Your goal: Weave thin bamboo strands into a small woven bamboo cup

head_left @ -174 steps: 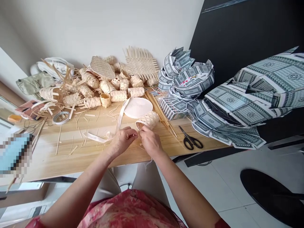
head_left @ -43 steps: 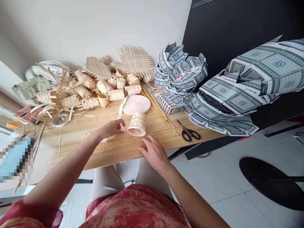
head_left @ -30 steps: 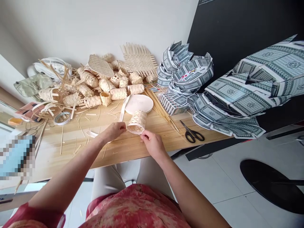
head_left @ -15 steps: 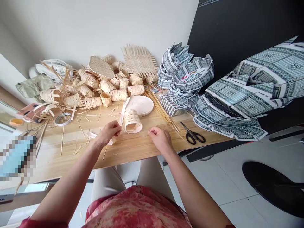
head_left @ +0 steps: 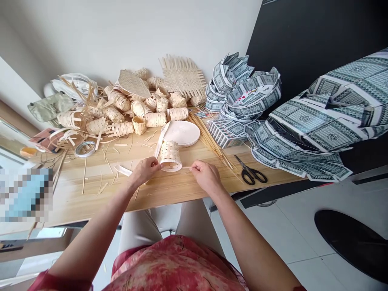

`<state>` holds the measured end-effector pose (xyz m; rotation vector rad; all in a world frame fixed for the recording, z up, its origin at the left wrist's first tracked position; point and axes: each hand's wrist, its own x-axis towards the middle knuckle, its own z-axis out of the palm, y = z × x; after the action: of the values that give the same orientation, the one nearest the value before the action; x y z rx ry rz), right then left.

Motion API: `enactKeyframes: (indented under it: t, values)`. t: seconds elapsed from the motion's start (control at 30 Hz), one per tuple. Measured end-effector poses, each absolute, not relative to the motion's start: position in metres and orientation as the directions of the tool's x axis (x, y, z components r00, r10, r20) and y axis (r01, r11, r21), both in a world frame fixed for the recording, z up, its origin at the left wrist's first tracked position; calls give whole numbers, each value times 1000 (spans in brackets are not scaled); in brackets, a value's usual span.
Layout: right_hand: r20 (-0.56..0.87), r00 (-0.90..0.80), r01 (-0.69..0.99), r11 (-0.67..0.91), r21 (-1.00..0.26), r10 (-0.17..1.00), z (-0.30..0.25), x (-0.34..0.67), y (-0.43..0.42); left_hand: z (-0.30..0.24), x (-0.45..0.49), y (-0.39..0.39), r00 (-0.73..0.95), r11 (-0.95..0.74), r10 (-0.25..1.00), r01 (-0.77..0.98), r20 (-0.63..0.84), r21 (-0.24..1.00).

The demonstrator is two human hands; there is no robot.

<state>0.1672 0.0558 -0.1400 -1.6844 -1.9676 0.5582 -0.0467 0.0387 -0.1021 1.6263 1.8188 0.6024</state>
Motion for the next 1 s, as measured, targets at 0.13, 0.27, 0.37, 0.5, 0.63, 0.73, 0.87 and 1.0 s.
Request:
enactKeyframes:
  t: [0.13,0.27,0.37,0.5,0.63,0.73,0.87,1.0]
  values:
    - [93,-143,806,171,-567,985,-139,165,54,-105,-50,39,-103,215,975,649,-196,730]
    - [83,-150,818,171,-549,985,-138,164,53,-109,-55,39,-62,273,957,509,-282,816]
    - [81,-155,821,174,-543,985,-138,164,54,-112,-58,39,7,310,942,369,-336,876]
    - [84,-154,828,175,-533,985,-136,163,55,-115,-59,39,88,369,912,249,-400,895]
    - [85,-150,834,172,-524,985,-133,162,56,-115,-57,39,139,414,885,203,-444,888]
    - [81,-146,838,167,-519,986,-131,162,57,-116,-57,40,149,427,878,180,-454,886]
    - [81,-155,836,175,-520,984,-128,162,56,-118,-58,41,114,440,881,160,-460,883]
    - [94,-170,826,194,-530,981,-124,164,52,-121,-58,42,56,423,899,147,-435,894]
